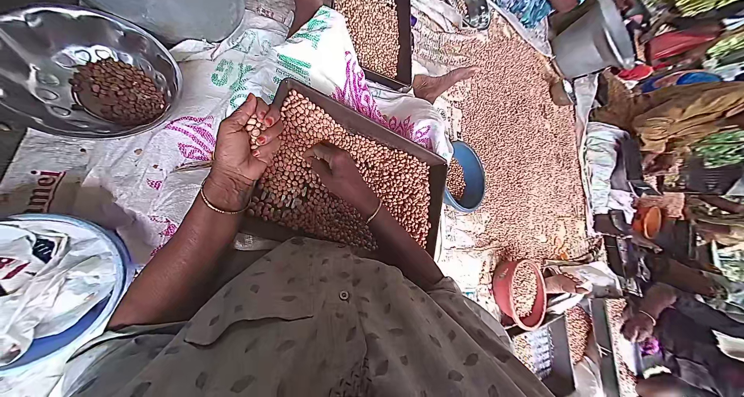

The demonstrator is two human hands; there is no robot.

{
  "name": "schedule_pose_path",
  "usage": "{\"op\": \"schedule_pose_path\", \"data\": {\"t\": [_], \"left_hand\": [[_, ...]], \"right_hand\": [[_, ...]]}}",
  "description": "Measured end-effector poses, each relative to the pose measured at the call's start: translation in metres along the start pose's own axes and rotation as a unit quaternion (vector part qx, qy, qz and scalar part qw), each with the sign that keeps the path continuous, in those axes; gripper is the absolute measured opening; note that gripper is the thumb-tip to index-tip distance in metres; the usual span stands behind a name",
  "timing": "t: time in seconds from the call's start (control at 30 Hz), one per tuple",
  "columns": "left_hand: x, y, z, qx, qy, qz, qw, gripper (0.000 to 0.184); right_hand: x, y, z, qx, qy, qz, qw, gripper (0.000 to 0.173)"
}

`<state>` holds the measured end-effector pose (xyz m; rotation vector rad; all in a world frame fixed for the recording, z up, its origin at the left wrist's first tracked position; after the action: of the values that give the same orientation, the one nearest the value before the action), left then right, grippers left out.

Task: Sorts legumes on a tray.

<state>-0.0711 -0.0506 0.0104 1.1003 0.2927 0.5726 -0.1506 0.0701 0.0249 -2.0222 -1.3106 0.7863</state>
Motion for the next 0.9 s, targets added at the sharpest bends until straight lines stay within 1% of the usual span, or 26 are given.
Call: {"op": "schedule_pose_path", "data": {"t": [0.07, 0.17, 0.27, 0.4, 0.5, 0.6, 0.67, 0.73, 0.77, 0.8, 0.83, 0.87, 0.9], "left_hand": [[0.000, 0.000, 0.001, -0.002, 0.002, 0.004, 1.000, 0.050], [0.000, -0.002, 0.002, -0.003, 0.001, 0.012, 1.000, 0.049], [0.000, -0.002, 0.000, -0.012, -0.006, 0.026, 1.000, 0.049], [0.001, 0.001, -0.001, -0.027, -0.014, 0.009, 0.999, 0.048], [0.002, 0.001, -0.004, -0.041, -0.025, 0.005, 0.999, 0.048], [0.003, 0.006, -0.007, -0.060, -0.037, -0.006, 0.997, 0.048], [0.004, 0.006, -0.010, -0.069, -0.049, -0.009, 0.996, 0.049], [0.005, 0.004, -0.012, -0.101, -0.067, -0.004, 0.993, 0.050], [0.005, 0.003, -0.015, -0.127, -0.078, 0.004, 0.989, 0.052], [0.005, 0.000, -0.018, -0.161, -0.094, 0.015, 0.982, 0.055], [0.005, -0.001, -0.022, -0.197, -0.112, 0.022, 0.974, 0.057], [0.006, -0.001, -0.025, -0.228, -0.126, 0.028, 0.965, 0.058], [0.007, -0.002, -0.028, -0.246, -0.139, 0.038, 0.958, 0.057]], "right_hand": [[-0.016, 0.016, 0.006, 0.076, -0.002, -0.005, 0.997, 0.021], [-0.017, 0.037, 0.007, 0.171, 0.000, 0.014, 0.985, 0.024], [-0.013, 0.040, 0.007, 0.187, 0.026, 0.005, 0.982, 0.028], [-0.014, 0.041, 0.007, 0.198, 0.035, -0.031, 0.979, 0.031], [-0.014, 0.044, 0.006, 0.218, 0.033, -0.042, 0.975, 0.030], [-0.013, 0.045, 0.005, 0.238, 0.012, -0.026, 0.971, 0.028], [-0.011, 0.038, 0.005, 0.234, -0.002, -0.001, 0.972, 0.023], [-0.012, 0.016, 0.012, 0.179, 0.024, 0.048, 0.982, 0.018], [-0.012, 0.001, 0.015, 0.124, 0.038, 0.085, 0.988, 0.017], [-0.012, -0.014, 0.016, 0.050, 0.048, 0.122, 0.990, 0.015], [-0.012, -0.024, 0.011, -0.050, 0.050, 0.149, 0.986, 0.015], [-0.011, -0.030, 0.001, -0.147, 0.043, 0.156, 0.976, 0.017], [-0.009, -0.033, -0.012, -0.218, 0.033, 0.150, 0.964, 0.023]]}}
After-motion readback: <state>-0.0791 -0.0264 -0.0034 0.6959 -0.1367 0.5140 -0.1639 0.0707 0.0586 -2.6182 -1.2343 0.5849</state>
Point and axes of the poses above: each hand's wrist, its own x-axis away from the middle knuckle, its own y-axis out of the palm, z = x × y, the point moved 9 cm from there along -x, towards the middle knuckle, and after that the axes turned 6 degrees about z, right-handed, at the moved point
